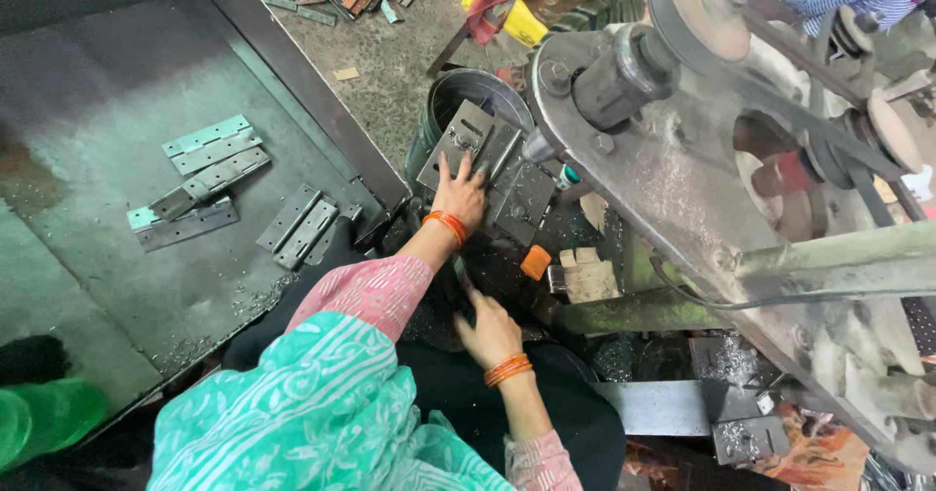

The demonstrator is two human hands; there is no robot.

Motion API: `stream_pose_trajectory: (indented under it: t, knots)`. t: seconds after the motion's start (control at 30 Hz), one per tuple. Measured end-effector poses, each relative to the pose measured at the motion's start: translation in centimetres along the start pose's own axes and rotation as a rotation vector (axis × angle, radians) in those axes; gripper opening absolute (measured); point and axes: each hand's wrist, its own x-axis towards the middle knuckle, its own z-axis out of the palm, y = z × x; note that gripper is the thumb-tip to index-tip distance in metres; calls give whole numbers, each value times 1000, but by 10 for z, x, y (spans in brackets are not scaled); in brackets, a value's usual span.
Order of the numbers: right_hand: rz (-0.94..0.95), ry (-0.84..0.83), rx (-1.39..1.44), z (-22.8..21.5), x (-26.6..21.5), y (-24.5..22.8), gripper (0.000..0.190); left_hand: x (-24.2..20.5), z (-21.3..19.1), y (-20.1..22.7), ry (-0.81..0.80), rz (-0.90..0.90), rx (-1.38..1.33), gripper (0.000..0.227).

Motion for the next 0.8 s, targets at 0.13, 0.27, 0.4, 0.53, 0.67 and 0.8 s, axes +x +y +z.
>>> stream_pose_trajectory:
  t: [0.13, 0.27, 0.4, 0.53, 0.67, 0.8]
  knots:
    - [13, 20, -36, 8, 6, 2, 61, 22, 3, -3, -8, -29, -43, 41]
    - [-49, 173, 98, 90, -24, 5, 66, 28, 6, -6, 10, -30, -60, 41]
    - [13, 146, 150, 117, -21, 17, 62, 25, 1, -8, 23, -9, -42, 40]
    - [7, 83, 147, 107, -20, 18, 63, 20, 0, -12, 62, -13, -50, 39]
    - [31, -13, 57, 55, -9, 13, 66, 17, -12, -11, 41, 28, -36, 32]
    - [5, -29, 19, 0, 2, -2, 61, -3, -26, -9, -3, 77, -14, 26]
